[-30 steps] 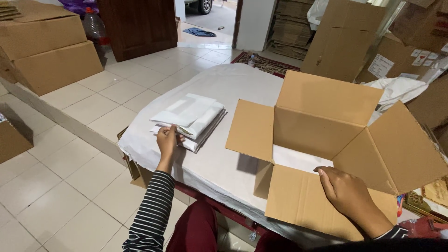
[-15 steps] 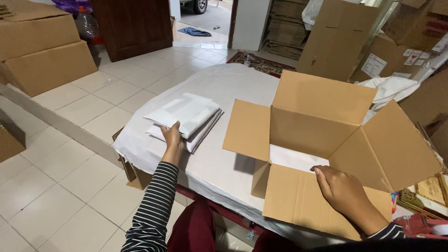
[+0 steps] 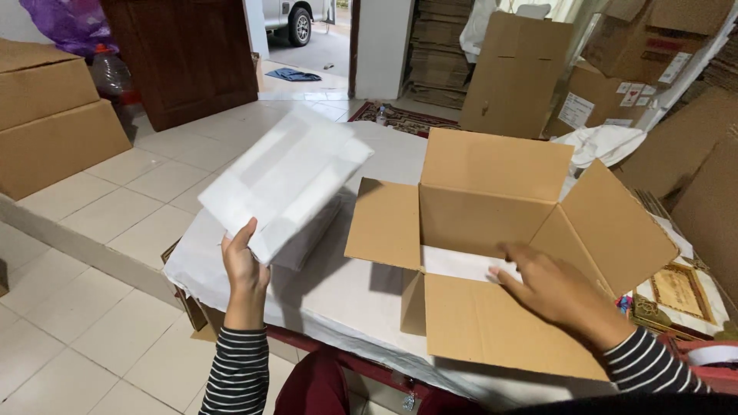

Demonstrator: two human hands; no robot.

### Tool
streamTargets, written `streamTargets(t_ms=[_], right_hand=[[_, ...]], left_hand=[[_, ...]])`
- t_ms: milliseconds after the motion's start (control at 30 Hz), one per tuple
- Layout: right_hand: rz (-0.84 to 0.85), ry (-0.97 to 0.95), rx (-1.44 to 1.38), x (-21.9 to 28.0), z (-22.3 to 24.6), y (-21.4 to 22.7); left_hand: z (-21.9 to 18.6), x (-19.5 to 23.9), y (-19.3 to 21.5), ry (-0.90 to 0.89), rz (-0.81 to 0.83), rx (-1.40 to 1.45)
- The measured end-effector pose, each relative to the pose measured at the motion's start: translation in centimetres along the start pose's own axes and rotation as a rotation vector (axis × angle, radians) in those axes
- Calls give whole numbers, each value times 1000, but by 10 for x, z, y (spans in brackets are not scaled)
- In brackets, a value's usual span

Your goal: Packaging wrapped items into a cardboard box and sealing it with tape

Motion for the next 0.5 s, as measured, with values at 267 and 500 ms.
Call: streamTargets(t_ms=[267,500], right_hand=[[-110,192,-801,-23,-41,45],[-107,57,-1470,-4,-24,68]], left_hand=[[6,54,-65,349,382,-98],[73,111,-138,626,658,-3]])
Point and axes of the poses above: each hand's wrist, its own x-axis away from the middle knuckle, its own y-axis out of the back of the hand, z = x × y, the point moved 2 cm from there along -x, towards the middle knuckle, and after that the axes turned 12 degrees about z, right-handed, at the moved point
